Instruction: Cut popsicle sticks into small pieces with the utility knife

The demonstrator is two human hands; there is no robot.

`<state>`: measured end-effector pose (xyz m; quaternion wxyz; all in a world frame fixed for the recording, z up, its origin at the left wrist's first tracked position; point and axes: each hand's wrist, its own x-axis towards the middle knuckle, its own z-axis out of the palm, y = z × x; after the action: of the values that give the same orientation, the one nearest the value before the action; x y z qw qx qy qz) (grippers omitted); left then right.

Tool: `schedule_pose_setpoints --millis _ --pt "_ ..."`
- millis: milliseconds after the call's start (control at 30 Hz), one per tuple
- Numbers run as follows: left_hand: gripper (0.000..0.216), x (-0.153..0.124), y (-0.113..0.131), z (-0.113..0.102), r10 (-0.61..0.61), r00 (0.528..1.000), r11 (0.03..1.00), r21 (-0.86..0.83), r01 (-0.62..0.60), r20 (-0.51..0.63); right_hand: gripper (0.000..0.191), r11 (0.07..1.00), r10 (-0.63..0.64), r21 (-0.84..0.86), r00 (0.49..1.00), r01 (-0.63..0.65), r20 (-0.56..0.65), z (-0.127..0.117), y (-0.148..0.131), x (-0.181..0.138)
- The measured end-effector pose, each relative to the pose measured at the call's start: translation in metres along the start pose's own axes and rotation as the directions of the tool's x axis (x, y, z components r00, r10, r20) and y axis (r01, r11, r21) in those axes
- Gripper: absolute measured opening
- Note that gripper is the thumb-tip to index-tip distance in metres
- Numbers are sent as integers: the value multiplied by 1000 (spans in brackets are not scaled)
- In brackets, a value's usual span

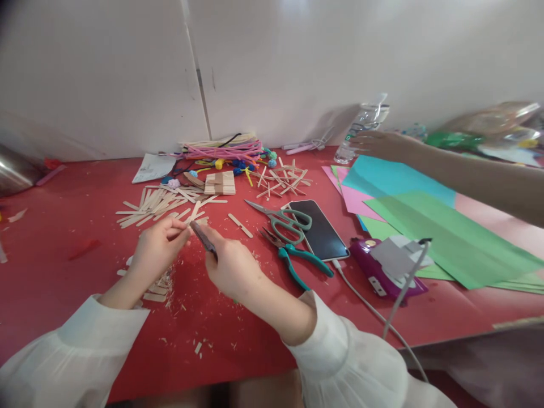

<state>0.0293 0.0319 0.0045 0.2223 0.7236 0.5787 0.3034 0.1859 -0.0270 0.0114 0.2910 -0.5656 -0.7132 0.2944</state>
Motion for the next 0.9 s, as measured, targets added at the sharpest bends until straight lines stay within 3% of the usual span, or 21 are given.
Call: schedule_pose_setpoints --millis 233,533,733,900 --pt "14 0 2 0 -45 999 998 -44 46 16 57 995 -52 -86 998 49 -25 -2 0 -1" --pt "20 2 -1 2 -72 996 985 -153 80 56 56 996 -36 -77 999 34 -26 -4 2 0" --pt "20 1 -1 1 -94 994 980 -167 103 62 57 996 -93 -12 995 93 -25 -8 6 1" --pt "16 1 2 0 -117 992 977 -176 125 56 57 995 -59 -80 998 56 -34 -8 1 -1"
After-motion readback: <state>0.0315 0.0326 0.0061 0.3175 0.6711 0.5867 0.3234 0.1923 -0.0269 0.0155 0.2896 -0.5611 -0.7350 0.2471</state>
